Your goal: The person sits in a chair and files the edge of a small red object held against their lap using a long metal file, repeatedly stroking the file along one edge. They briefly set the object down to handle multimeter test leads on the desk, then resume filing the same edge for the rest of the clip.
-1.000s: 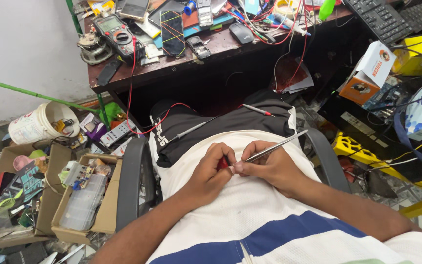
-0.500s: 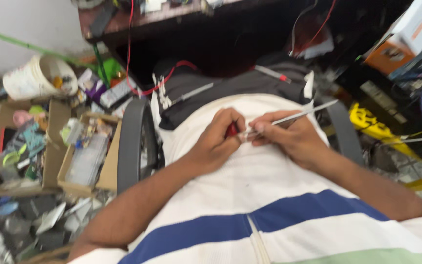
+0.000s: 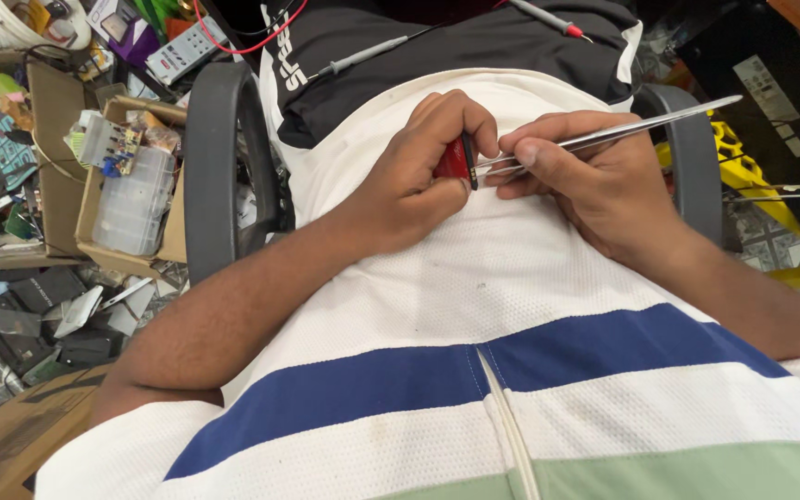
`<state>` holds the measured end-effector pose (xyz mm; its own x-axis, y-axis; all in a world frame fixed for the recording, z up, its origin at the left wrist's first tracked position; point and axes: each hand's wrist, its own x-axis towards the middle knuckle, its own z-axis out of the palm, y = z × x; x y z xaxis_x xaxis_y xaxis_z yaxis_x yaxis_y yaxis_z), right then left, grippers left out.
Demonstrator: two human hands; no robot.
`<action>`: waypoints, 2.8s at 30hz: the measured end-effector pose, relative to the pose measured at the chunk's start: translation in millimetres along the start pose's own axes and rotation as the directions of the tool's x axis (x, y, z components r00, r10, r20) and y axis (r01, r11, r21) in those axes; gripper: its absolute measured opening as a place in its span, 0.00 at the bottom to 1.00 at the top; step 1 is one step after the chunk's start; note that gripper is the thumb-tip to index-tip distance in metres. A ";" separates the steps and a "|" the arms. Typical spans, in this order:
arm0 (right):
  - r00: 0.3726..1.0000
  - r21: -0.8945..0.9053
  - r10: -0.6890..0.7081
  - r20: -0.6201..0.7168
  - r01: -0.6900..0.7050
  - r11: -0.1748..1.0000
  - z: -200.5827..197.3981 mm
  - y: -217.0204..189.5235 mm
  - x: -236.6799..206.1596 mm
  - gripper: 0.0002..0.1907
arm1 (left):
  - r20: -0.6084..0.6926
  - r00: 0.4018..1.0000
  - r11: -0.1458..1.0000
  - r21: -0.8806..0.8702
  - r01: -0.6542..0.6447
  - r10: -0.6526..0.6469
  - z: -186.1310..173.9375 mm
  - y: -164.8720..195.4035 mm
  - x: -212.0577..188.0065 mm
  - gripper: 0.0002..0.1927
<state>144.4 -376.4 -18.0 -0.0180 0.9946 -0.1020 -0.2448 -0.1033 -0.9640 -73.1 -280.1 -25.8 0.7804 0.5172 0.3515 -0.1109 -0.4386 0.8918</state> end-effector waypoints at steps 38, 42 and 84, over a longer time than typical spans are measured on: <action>0.999 -0.078 -0.032 0.024 0.034 0.996 -0.4 -0.7 -1.5 0.13 | -0.020 1.000 1.000 -0.026 -0.013 0.012 0.5 -6.4 -2.5 0.15; 0.999 -0.096 -0.043 0.018 0.044 0.994 -0.2 -0.6 -1.5 0.13 | -0.017 1.000 0.996 -0.087 0.007 -0.008 -1.3 -7.7 -2.8 0.12; 0.999 -0.115 0.043 -0.032 -0.047 0.992 -5.6 -3.0 7.6 0.13 | 0.051 0.994 0.869 -0.483 0.109 -0.096 -0.5 -30.2 4.9 0.12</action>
<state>150.4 -368.6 -17.2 0.0024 0.9884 -0.1516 -0.1308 -0.1500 -0.9800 -66.2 -264.0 -50.9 0.8181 0.5186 0.2487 -0.3083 0.0305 0.9508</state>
